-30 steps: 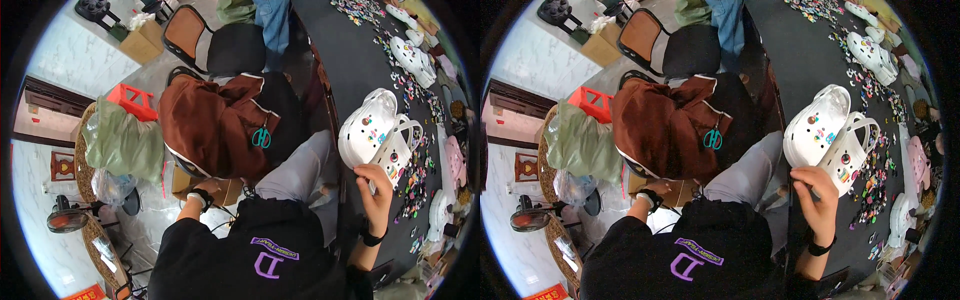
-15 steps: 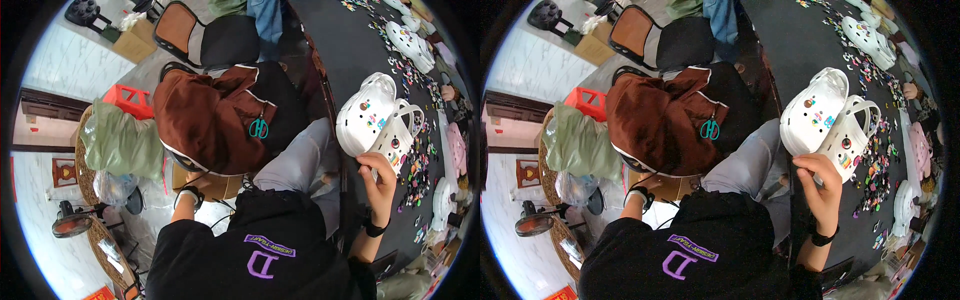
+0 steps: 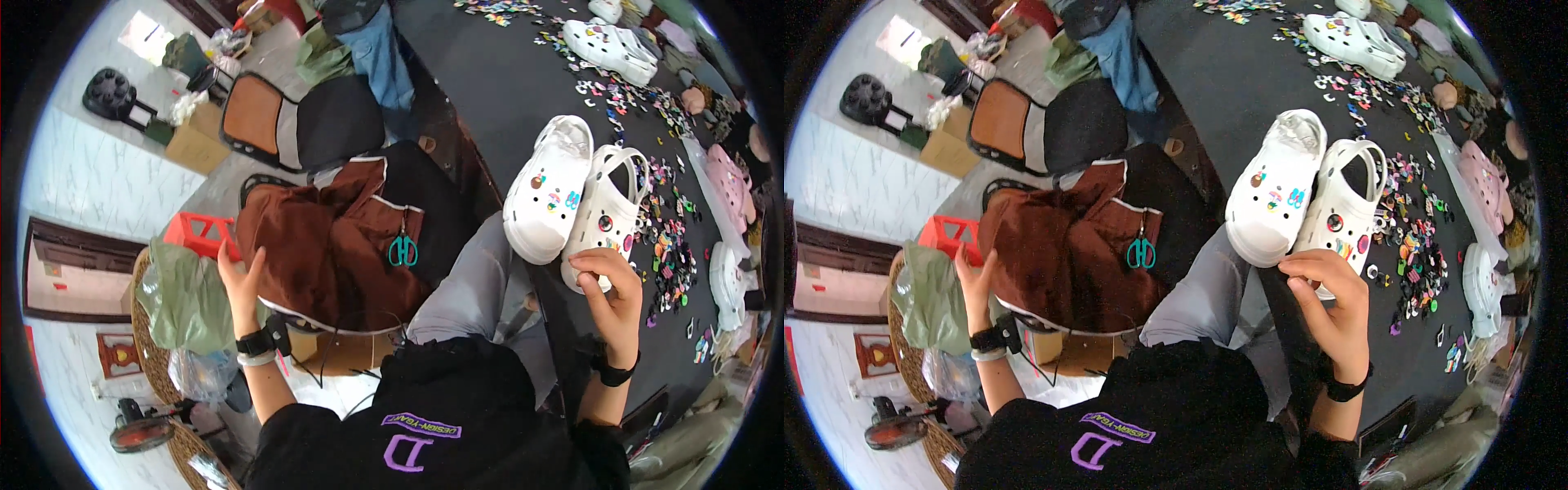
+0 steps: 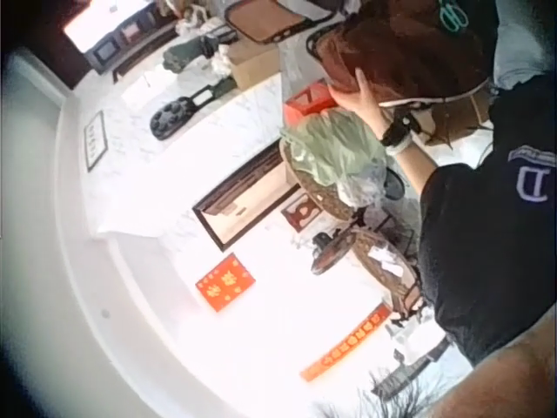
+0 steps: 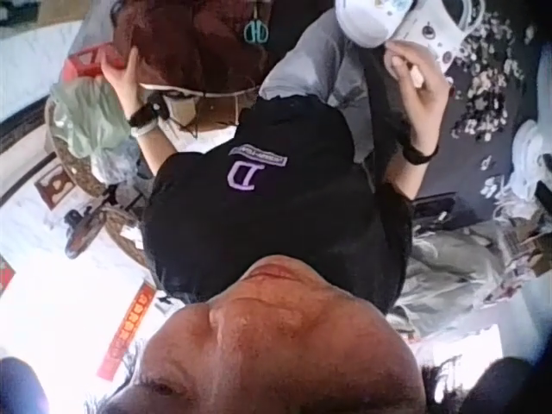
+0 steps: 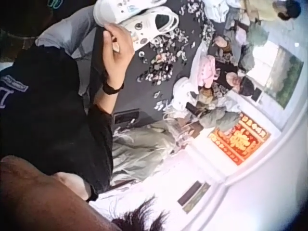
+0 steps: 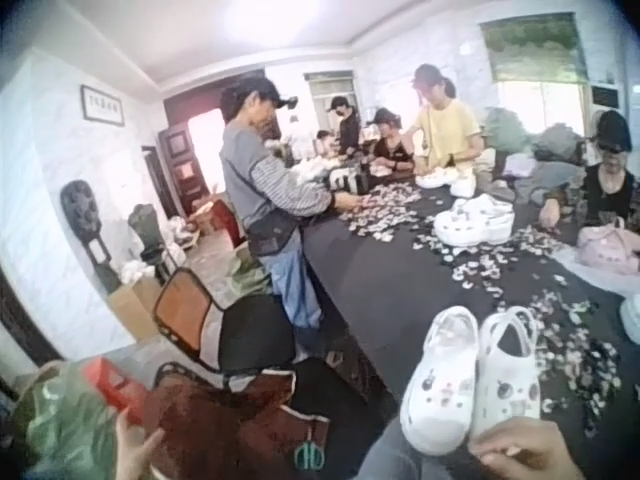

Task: Applying colorful decorative charms (Jibbitz) to holes in rubber clogs.

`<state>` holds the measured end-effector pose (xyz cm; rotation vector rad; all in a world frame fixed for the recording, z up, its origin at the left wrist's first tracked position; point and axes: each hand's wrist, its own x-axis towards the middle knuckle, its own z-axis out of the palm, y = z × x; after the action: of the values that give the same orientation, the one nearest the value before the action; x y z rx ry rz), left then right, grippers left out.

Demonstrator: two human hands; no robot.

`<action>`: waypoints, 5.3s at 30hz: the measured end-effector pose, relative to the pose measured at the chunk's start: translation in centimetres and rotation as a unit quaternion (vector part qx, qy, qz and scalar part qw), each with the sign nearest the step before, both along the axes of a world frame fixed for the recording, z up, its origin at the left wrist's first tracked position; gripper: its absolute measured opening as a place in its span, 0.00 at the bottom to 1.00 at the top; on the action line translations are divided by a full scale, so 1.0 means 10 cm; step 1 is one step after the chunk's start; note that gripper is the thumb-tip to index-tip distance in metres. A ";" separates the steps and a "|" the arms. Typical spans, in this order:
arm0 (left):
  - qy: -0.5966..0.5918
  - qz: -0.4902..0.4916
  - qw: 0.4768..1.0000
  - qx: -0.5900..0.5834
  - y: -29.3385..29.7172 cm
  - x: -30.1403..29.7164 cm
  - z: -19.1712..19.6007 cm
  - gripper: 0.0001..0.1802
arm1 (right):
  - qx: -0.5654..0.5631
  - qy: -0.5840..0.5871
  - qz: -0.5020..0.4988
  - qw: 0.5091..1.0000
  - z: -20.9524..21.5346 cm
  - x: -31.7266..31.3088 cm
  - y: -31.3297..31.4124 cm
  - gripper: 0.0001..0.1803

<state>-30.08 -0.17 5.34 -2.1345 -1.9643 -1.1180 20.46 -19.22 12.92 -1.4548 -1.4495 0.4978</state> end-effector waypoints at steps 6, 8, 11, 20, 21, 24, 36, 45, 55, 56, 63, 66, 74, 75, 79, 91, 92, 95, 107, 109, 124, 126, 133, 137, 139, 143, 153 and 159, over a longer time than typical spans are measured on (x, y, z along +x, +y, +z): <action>-0.310 0.031 0.934 -0.172 -0.05 -0.51 -1.00 0.42 | -0.003 0.016 -0.015 1.000 0.00 0.05 0.01 0.08; -0.565 0.075 0.759 -0.314 0.03 -0.62 -0.93 0.32 | -0.015 0.023 -0.014 1.000 0.00 0.11 -0.01 0.09; -0.469 0.052 0.829 -0.299 0.13 -0.81 -1.00 0.25 | 0.018 0.012 0.021 1.000 -0.01 0.13 0.03 0.09; -0.437 0.016 0.855 -0.278 0.44 -0.64 -0.96 0.23 | -0.019 0.026 0.034 0.999 -0.02 0.15 0.17 0.07; -0.445 0.017 0.849 -0.284 0.48 -0.67 -0.96 0.22 | -0.020 0.026 0.036 0.999 -0.03 0.13 0.20 0.07; -0.453 0.027 0.841 -0.294 0.53 -0.83 -1.05 0.21 | -0.014 0.013 0.052 0.998 -0.06 0.09 0.29 0.07; 0.082 -0.160 0.922 -0.344 0.81 -1.19 -0.69 0.36 | 0.052 -0.021 -0.099 0.993 0.12 0.47 -0.01 0.08; 0.082 -0.537 0.826 -0.152 0.41 2.99 1.36 0.25 | -0.069 -0.089 -0.259 0.959 -0.29 1.31 -0.55 0.22; 0.232 -0.597 0.754 -0.146 0.42 4.84 0.85 0.31 | -0.080 -0.210 -0.238 0.945 -0.28 1.19 -0.59 0.26; 0.241 -0.600 0.750 -0.141 0.48 4.92 0.80 0.31 | -0.099 -0.203 -0.237 0.945 -0.25 1.18 -0.60 0.26; 0.297 -0.623 0.689 -0.220 0.26 5.25 0.87 0.49 | -0.113 -0.239 -0.217 0.940 -0.33 1.17 -0.53 0.27; 0.311 -0.646 0.674 -0.179 0.22 5.13 0.94 0.51 | -0.064 -0.201 -0.216 0.953 -0.40 1.08 -0.37 0.29; 0.319 -0.620 0.702 -0.147 0.25 4.92 1.19 0.36 | -0.065 -0.177 -0.228 0.955 -0.68 0.92 -0.09 0.42; 0.329 -0.627 0.695 -0.126 0.28 4.89 1.13 0.37 | -0.062 -0.179 -0.223 0.956 -0.68 0.91 -0.08 0.42; 0.260 -0.673 0.676 -0.151 0.23 4.94 0.88 0.45 | -0.076 -0.192 -0.218 0.954 -0.64 0.87 -0.06 0.45; 0.120 -0.678 0.659 -0.302 0.19 5.40 0.82 0.42 | -0.123 -0.074 -0.201 0.969 -0.40 1.06 -0.24 0.47; 0.175 -0.701 0.668 -0.179 0.27 5.30 0.71 0.34 | -0.174 -0.046 -0.191 0.965 -0.36 1.08 -0.26 0.48; 0.168 -0.699 0.677 -0.155 0.12 5.10 0.69 0.25 | -0.125 -0.060 -0.235 0.962 -0.38 1.17 -0.31 0.44; 0.128 -0.732 0.668 -0.040 -0.01 5.01 0.62 0.21 | 0.052 -0.140 -0.252 0.956 -0.60 1.05 -0.05 0.25; 0.186 -0.733 0.654 -0.024 -0.06 5.01 0.75 0.21 | 0.052 -0.163 -0.282 0.944 -0.65 1.06 -0.06 0.26; 0.315 -0.661 0.660 -0.167 0.52 4.93 0.78 0.40 | 0.039 -0.153 -0.274 0.949 -0.48 1.04 -0.06 0.34; 0.315 -0.662 0.645 -0.215 0.46 5.03 0.85 0.48 | -0.025 -0.151 -0.249 0.956 -0.46 1.04 -0.13 0.33; 0.325 -0.743 0.554 -0.188 0.30 5.21 0.84 0.29 | 0.032 -0.116 -0.218 0.968 -0.60 1.05 -0.12 0.32; 0.324 -0.758 0.507 -0.250 0.42 5.32 0.75 0.26 | 0.021 -0.132 -0.202 0.970 -0.58 1.05 -0.08 0.33; 0.354 -0.742 0.496 -0.281 0.41 5.42 0.80 0.26 | 0.035 -0.143 -0.206 0.967 -0.59 1.04 -0.07 0.33; 0.397 -0.682 0.515 -0.335 0.44 5.53 0.81 0.25 | 0.014 -0.160 -0.209 0.965 -0.46 0.96 -0.11 0.33; 0.190 -0.581 0.681 -0.404 0.42 5.19 0.74 0.17 | -0.068 -0.136 -0.223 0.963 -0.22 1.08 -0.46 0.37; 0.123 -0.529 0.745 -0.388 0.89 5.09 0.92 0.15 | -0.055 -0.148 -0.224 0.962 -0.27 1.15 -0.45 0.34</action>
<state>20.82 8.69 14.57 -3.7479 -1.0244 0.2232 31.95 -23.68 10.22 -1.9449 -1.2712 0.0788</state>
